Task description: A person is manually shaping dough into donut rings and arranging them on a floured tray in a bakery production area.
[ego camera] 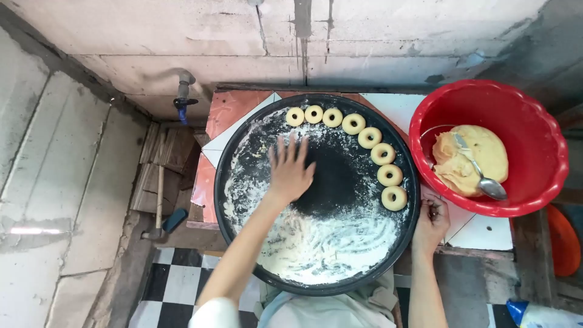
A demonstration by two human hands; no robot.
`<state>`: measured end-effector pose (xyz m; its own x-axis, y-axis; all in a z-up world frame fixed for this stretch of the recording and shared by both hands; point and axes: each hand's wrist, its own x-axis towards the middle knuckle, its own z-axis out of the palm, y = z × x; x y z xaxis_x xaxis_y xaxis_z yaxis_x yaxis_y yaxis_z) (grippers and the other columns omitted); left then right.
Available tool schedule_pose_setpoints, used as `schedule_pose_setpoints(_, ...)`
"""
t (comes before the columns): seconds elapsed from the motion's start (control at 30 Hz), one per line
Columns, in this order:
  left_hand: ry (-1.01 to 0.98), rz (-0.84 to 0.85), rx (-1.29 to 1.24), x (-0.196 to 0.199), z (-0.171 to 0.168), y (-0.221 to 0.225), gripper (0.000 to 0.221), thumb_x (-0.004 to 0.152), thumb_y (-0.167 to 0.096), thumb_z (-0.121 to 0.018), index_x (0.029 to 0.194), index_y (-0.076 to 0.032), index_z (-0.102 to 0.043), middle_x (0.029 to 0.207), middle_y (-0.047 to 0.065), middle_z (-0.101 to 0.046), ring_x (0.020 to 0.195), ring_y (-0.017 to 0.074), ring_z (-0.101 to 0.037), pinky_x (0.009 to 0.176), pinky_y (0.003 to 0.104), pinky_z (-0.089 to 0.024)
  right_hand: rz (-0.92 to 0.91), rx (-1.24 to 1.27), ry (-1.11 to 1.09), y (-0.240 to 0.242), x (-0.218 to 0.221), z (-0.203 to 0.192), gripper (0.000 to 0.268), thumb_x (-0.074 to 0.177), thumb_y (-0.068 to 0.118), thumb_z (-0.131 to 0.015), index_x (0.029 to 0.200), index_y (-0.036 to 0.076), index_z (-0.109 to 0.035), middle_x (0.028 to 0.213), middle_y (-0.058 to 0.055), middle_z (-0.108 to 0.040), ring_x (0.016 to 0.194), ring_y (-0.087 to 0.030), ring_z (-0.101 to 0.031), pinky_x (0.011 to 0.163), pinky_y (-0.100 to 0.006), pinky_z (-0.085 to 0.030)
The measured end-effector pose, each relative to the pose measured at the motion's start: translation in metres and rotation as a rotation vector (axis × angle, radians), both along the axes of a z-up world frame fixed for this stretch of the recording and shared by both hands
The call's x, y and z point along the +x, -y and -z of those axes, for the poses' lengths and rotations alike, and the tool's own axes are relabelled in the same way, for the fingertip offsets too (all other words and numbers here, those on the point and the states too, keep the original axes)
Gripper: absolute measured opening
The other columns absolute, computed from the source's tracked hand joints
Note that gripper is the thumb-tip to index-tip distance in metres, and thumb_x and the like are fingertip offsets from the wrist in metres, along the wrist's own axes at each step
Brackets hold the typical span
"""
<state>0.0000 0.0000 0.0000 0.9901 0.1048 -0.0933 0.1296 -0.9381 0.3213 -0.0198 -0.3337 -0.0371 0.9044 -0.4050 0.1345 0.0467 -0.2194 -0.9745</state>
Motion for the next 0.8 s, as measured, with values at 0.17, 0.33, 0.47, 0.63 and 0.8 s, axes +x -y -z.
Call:
schedule_pose_setpoints(0.17,0.21,0.392,-0.061,-0.068,0.002,0.038,0.076,0.091,-0.03,-0.047,0.162,-0.018,-0.022,0.162,0.03,-0.024,0.148,0.0572,-0.017,0.11,0.077,-0.019,0.008,0.025,-0.013,-0.004,0.003,-0.006,0.012,0.106,0.001,-0.06,0.112,0.01,-0.066,0.081,-0.004,-0.055,0.072,-0.011,-0.05,0.063,-0.023,-0.042)
schedule_pose_setpoints(0.33,0.544,0.4,-0.166,-0.018,0.034,0.109,0.074,0.104,-0.065,-0.023,0.163,-0.021,-0.023,0.163,0.023,-0.03,0.155,0.0427,-0.014,0.122,0.063,-0.002,0.023,0.018,-0.011,-0.003,0.0,-0.004,0.008,0.106,0.002,-0.061,0.108,0.009,-0.065,0.079,-0.005,-0.056,0.07,-0.012,-0.05,0.061,-0.025,-0.041)
schedule_pose_setpoints(0.47,0.519,0.153,0.029,0.025,-0.003,0.061,0.087,0.091,-0.078,-0.029,0.157,-0.023,-0.031,0.157,0.018,-0.03,0.147,0.0427,-0.021,0.118,0.066,-0.007,0.029,0.02,-0.029,0.001,-0.002,0.004,0.012,0.105,0.004,-0.061,0.112,0.011,-0.068,0.078,-0.004,-0.056,0.067,-0.01,-0.05,0.058,-0.023,-0.041)
schedule_pose_setpoints(0.63,0.28,-0.04,0.218,-0.027,0.018,0.008,0.066,0.102,-0.054,-0.043,0.158,-0.018,-0.04,0.164,0.02,-0.031,0.153,0.0463,-0.017,0.117,0.068,-0.007,0.023,0.017,-0.036,-0.006,0.0,-0.009,0.01,0.106,0.003,-0.061,0.108,0.01,-0.067,0.077,-0.004,-0.055,0.067,-0.011,-0.049,0.058,-0.024,-0.04)
schedule_pose_setpoints(0.8,-0.057,0.348,-0.032,-0.078,-0.038,0.078,0.076,0.088,-0.033,-0.056,0.159,-0.015,-0.034,0.167,0.021,-0.021,0.151,0.0561,-0.002,0.113,0.071,-0.012,0.028,0.005,-0.027,0.003,0.007,0.011,0.009,0.106,0.003,-0.062,0.107,0.011,-0.066,0.08,-0.006,-0.058,0.07,-0.013,-0.05,0.06,-0.026,-0.042)
